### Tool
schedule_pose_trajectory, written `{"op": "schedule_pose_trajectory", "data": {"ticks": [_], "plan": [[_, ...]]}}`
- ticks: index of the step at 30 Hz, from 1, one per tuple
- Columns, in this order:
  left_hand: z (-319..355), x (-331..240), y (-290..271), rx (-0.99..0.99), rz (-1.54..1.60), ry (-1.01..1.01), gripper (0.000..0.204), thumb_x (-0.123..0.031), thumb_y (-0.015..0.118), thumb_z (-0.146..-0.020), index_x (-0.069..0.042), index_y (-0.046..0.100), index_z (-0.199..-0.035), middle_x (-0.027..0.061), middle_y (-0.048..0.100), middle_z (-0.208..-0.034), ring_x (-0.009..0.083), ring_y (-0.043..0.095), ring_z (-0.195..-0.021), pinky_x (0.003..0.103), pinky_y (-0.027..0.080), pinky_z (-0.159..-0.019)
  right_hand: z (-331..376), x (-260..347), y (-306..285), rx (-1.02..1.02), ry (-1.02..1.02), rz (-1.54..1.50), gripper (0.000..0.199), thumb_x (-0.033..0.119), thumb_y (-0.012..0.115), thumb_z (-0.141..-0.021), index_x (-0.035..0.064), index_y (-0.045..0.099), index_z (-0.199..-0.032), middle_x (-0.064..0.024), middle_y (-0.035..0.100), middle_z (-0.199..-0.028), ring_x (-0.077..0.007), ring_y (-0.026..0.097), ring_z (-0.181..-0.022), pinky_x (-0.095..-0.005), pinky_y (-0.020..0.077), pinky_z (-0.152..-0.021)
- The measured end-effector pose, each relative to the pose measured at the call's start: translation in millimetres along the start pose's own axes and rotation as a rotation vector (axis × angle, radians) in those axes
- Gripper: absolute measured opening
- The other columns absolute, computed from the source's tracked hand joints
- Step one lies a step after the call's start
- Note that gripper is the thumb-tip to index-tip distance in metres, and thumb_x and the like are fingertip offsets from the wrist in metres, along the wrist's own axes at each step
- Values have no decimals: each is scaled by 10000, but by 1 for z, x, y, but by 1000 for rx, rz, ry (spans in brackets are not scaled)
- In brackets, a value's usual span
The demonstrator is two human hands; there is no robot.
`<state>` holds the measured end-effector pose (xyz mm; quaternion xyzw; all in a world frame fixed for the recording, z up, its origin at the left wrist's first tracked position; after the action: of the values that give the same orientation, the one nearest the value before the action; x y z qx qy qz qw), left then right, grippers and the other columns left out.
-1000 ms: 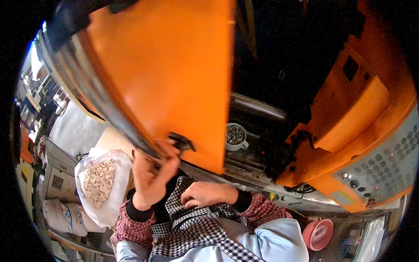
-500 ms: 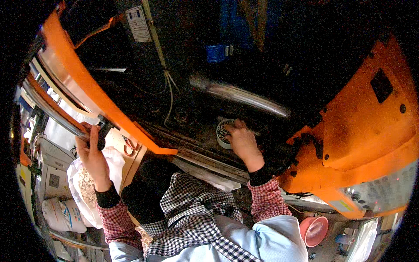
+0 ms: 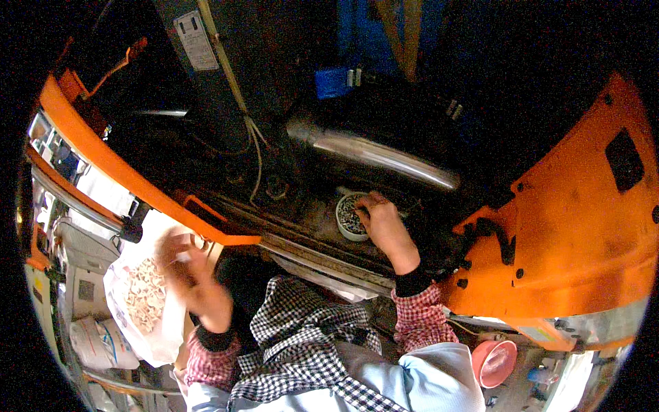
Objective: The person operates an injection molding machine, repeatedly opening the safety door, removing a white plastic component, and placing it into a bag. They also handle small metal parts, transferring them between a bowl and a cup, and insert them into the machine's mold.
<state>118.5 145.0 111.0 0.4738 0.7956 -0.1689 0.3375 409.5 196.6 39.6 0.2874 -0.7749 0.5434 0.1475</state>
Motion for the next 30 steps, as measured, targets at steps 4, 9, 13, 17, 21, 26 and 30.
{"op": "schedule_pose_trajectory", "data": {"ticks": [4,9,13,17,21,26,30], "plan": [[57,40,82,782,625,-993,374,-293,441,-959,17,482,-1165,153,619,-967,223,613,-887,314,493,-789,-5,12,-13,-51,-91,-139,109,11,637,-774,-24,613,-875,-143,600,-847,-303,613,-760,-344,488,-655],[93,57,141,471,1133,-1552,388,-338,391,-973,26,487,-1070,141,558,-971,225,542,-952,375,444,-893,-1,47,-16,8,-124,-330,96,39,624,-767,7,634,-857,-145,629,-829,-330,600,-791,-383,493,-710],[95,69,141,403,1195,-1539,347,-316,393,-976,10,496,-1034,99,522,-1029,204,508,-988,379,429,-921,1,37,-4,-29,-234,-217,136,41,616,-774,28,658,-903,-148,641,-864,-328,609,-790,-359,500,-712],[87,60,138,417,1140,-1578,267,-261,428,-966,-30,522,-1061,78,565,-992,198,521,-991,376,421,-955,2,36,-6,-60,-127,-276,208,-26,646,-741,19,659,-944,-140,649,-871,-270,620,-790,-330,495,-709],[84,63,134,492,1155,-1531,204,-163,501,-931,-16,540,-1066,92,577,-1004,205,541,-989,387,442,-953,1,41,-9,-74,-81,-317,337,-40,649,-731,37,638,-1059,-151,650,-914,-292,626,-824,-344,501,-730],[83,57,130,570,1064,-1390,213,-121,519,-922,52,561,-1039,116,577,-1037,212,573,-969,364,482,-923,5,40,-7,-30,-82,-284,373,-22,665,-728,33,623,-1095,-168,649,-979,-295,637,-882,-348,501,-771],[80,58,124,614,1021,-1361,154,-57,530,-900,35,585,-1009,125,598,-1042,233,581,-971,377,472,-930,3,32,-16,-52,-43,-339,258,32,664,-750,-1,644,-1004,-167,633,-1048,-310,626,-949,-344,500,-803]]}}
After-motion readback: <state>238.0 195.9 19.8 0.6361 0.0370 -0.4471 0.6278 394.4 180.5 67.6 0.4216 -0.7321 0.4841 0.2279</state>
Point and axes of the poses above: each hand's wrist, its own z-axis away from the middle knuckle, its own y-axis out of the palm, x = y × z, the point moved 2 cm from there along -z, towards the middle knuckle
